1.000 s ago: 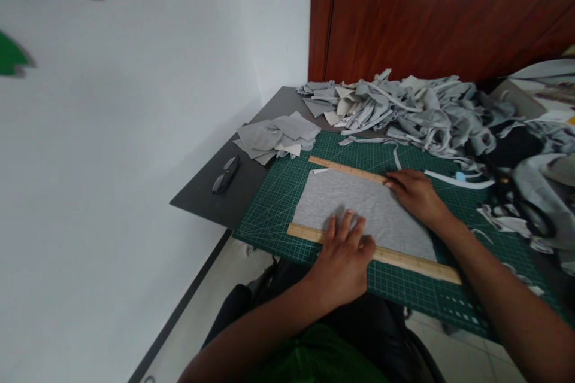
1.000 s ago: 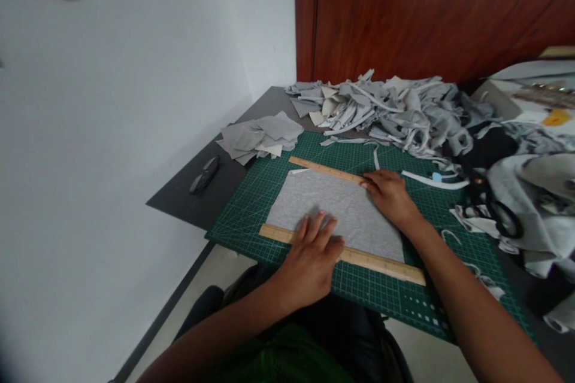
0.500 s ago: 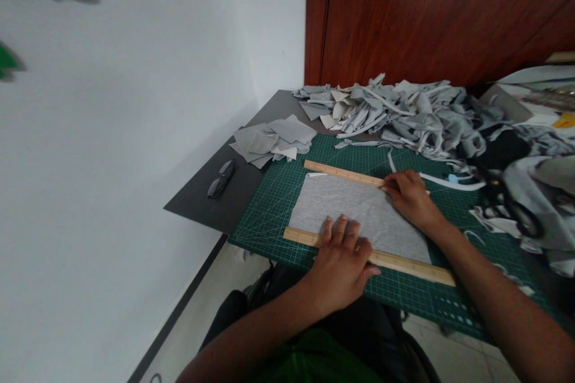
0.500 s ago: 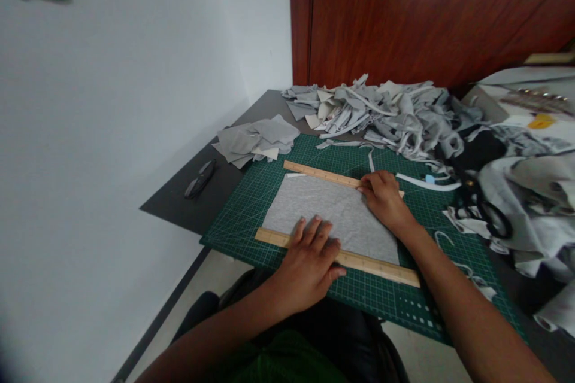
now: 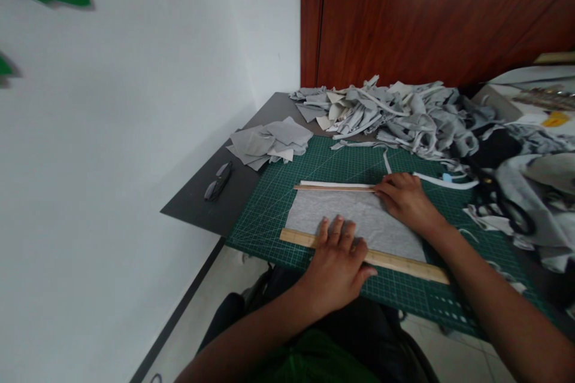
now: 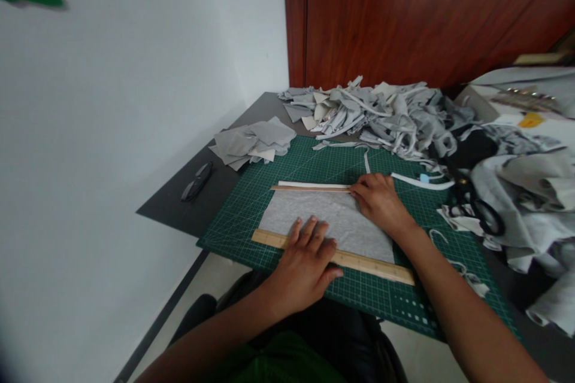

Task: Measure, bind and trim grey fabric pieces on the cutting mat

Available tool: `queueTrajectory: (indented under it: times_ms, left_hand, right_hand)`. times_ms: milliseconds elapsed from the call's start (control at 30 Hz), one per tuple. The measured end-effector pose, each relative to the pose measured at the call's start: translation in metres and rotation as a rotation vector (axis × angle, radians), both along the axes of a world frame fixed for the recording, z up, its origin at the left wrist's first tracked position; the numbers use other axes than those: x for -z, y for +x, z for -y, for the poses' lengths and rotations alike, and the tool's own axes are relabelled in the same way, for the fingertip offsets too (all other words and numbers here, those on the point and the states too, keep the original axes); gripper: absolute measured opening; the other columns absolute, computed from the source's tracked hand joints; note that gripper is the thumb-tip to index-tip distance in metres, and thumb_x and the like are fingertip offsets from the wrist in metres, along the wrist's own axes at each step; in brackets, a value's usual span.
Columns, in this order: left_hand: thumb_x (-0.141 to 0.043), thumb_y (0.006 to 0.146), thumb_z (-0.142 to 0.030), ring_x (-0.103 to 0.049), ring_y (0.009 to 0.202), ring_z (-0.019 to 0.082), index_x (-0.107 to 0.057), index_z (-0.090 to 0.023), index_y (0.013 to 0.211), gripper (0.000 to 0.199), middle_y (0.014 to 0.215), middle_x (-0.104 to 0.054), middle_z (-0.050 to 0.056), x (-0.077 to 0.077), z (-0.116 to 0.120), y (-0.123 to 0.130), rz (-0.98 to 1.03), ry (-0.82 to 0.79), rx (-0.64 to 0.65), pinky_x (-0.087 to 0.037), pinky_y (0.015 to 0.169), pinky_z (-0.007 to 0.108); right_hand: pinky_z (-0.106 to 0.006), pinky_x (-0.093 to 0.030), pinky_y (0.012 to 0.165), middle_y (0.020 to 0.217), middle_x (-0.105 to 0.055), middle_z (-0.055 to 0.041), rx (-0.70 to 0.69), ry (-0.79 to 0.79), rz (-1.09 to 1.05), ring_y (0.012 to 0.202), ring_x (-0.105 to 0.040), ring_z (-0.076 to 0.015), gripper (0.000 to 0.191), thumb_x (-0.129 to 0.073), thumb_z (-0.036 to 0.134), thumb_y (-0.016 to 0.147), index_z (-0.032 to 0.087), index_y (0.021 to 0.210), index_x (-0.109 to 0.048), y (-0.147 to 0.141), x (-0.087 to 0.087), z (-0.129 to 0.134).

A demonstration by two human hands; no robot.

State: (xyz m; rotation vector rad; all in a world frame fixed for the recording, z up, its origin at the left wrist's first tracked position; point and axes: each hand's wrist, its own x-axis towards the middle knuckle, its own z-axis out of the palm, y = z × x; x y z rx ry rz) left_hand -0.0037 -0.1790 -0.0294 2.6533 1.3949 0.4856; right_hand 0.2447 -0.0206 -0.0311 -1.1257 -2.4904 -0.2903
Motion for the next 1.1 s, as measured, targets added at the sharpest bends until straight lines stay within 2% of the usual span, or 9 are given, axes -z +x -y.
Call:
queueTrajectory:
  times_ms: [167,333,467,600,767,833,933,1033,1100]
  left_hand:
    - [-0.048,0.104,-0.056,-0.031,0.155,0.039,-0.057,-0.018,0.137,0.052,0.159,-0.046,0.017,0.000,-0.001,0.000,0.001,-0.003,-0.005,-0.019,0.128,0.065]
    - [-0.050,0.103,-0.056,-0.031,0.155,0.039,-0.058,-0.018,0.137,0.051,0.159,-0.046,0.017,0.001,0.000,0.000,0.013,0.011,-0.003,-0.021,0.128,0.065]
    - [-0.051,0.103,-0.056,-0.032,0.155,0.039,-0.057,-0.019,0.137,0.051,0.158,-0.047,0.016,0.001,0.000,0.001,0.011,0.010,-0.010,-0.020,0.128,0.064]
    - [-0.050,0.103,-0.056,-0.032,0.155,0.039,-0.058,-0.018,0.137,0.051,0.158,-0.047,0.017,0.002,-0.001,0.001,0.015,0.017,-0.007,-0.021,0.127,0.064]
    - [-0.049,0.104,-0.056,-0.032,0.154,0.039,-0.059,-0.018,0.136,0.051,0.159,-0.046,0.017,0.003,0.000,0.001,0.024,0.014,-0.009,-0.021,0.127,0.064]
    - [-0.050,0.103,-0.056,-0.033,0.154,0.039,-0.059,-0.018,0.137,0.051,0.161,-0.044,0.017,0.003,0.000,0.001,0.020,0.014,-0.007,-0.022,0.127,0.064]
    - [-0.051,0.103,-0.056,-0.035,0.153,0.039,-0.059,-0.018,0.136,0.051,0.161,-0.044,0.017,0.002,0.000,0.001,0.022,0.009,-0.010,-0.022,0.127,0.064]
    - [-0.052,0.103,-0.056,-0.034,0.154,0.038,-0.059,-0.018,0.136,0.051,0.160,-0.045,0.017,0.002,-0.001,0.001,0.030,0.006,-0.011,-0.022,0.128,0.063]
    - [-0.052,0.103,-0.056,-0.033,0.154,0.038,-0.059,-0.018,0.136,0.051,0.160,-0.046,0.017,0.002,-0.001,0.001,0.032,0.003,-0.012,-0.022,0.128,0.064]
  right_hand:
    - [-0.042,-0.043,0.088,0.103,-0.072,-0.0111,-0.147,-0.141,0.071,0.101,-0.064,-0.0282,0.027,-0.047,0.024,0.101,0.020,0.113,-0.072,0.000,-0.013,0.006]
    - [-0.041,-0.042,0.081,0.092,-0.073,-0.0114,-0.024,-0.112,0.104,0.089,-0.066,-0.0285,0.024,-0.046,0.020,0.099,0.019,0.100,-0.069,-0.004,-0.016,0.009]
    - [-0.040,-0.044,0.084,0.099,-0.074,-0.0129,0.035,-0.093,-0.005,0.093,-0.068,-0.0292,0.026,-0.041,0.020,0.102,0.018,0.109,-0.065,-0.012,-0.016,0.013]
    - [-0.036,-0.049,0.082,0.108,-0.073,-0.0105,-0.002,-0.232,-0.052,0.096,-0.070,-0.0258,0.030,-0.036,0.029,0.108,0.021,0.122,-0.061,-0.023,-0.023,0.026]
    - [-0.033,-0.049,0.077,0.105,-0.072,-0.0064,-0.158,-0.437,0.059,0.089,-0.070,-0.0220,0.030,-0.041,0.044,0.109,0.025,0.119,-0.062,-0.033,-0.028,0.039]
    - [-0.032,-0.048,0.073,0.099,-0.071,-0.0052,-0.173,-0.471,0.098,0.084,-0.069,-0.0217,0.029,-0.043,0.045,0.108,0.025,0.114,-0.063,-0.033,-0.029,0.041]
    - [-0.034,-0.045,0.070,0.092,-0.068,-0.0054,-0.117,-0.404,0.189,0.078,-0.066,-0.0224,0.024,-0.050,0.042,0.105,0.023,0.102,-0.065,-0.033,-0.032,0.043]
    - [-0.039,-0.045,0.078,0.093,-0.066,-0.0078,-0.079,-0.281,0.238,0.083,-0.065,-0.0250,0.021,-0.059,0.039,0.099,0.022,0.090,-0.068,-0.033,-0.035,0.043]
    - [-0.042,-0.045,0.084,0.095,-0.067,-0.0090,-0.077,-0.231,0.225,0.089,-0.065,-0.0272,0.017,-0.062,0.035,0.096,0.021,0.090,-0.070,-0.034,-0.036,0.043]
